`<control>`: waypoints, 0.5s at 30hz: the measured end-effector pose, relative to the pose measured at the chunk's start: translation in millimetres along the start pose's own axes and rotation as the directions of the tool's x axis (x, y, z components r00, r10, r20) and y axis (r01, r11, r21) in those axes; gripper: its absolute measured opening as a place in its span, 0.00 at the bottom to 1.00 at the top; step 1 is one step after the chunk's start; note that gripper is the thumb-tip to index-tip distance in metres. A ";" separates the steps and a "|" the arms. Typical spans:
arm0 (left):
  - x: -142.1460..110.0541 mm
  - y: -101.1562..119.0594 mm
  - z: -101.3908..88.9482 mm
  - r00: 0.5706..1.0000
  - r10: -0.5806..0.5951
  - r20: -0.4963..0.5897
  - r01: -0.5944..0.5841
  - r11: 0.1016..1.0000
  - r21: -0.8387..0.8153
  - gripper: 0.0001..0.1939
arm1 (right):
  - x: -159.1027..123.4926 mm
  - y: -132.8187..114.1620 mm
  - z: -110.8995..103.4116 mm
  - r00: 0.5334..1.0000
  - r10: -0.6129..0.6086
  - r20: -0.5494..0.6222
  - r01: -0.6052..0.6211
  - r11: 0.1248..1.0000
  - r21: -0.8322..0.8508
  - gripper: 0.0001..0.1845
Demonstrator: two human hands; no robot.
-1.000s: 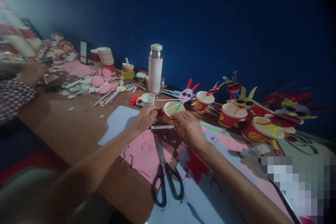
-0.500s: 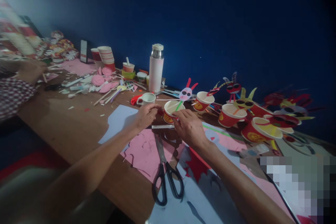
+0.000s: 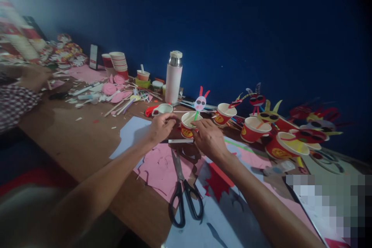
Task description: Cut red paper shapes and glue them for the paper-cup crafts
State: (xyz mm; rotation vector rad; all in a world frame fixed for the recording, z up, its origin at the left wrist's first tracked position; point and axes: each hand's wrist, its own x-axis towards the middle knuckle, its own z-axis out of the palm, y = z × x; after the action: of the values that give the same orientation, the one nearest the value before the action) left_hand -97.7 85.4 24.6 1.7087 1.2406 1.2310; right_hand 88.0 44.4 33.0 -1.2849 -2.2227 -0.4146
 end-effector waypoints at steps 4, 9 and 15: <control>-2.3 0.7 -2.2 0.999 0.023 -0.039 -0.025 0.999 -0.035 0.11 | 0.5 -0.6 0.5 1.000 -0.022 0.007 0.022 1.000 0.008 0.09; 4.0 11.1 -8.7 0.999 0.022 -0.045 -0.026 0.996 -0.084 0.11 | 0.6 -1.9 -0.5 1.000 -0.029 -0.001 0.029 0.999 0.036 0.09; -58.3 49.7 -14.5 0.905 0.034 0.424 0.061 0.976 -0.210 0.16 | -9.0 -3.5 -24.4 0.996 -0.084 -0.032 0.087 0.991 0.101 0.12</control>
State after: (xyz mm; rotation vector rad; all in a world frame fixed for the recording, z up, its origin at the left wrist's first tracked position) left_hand -102.0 14.5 56.7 1.6838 0.8204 0.8809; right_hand 95.7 24.0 47.5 -1.1280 -2.2506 -0.3439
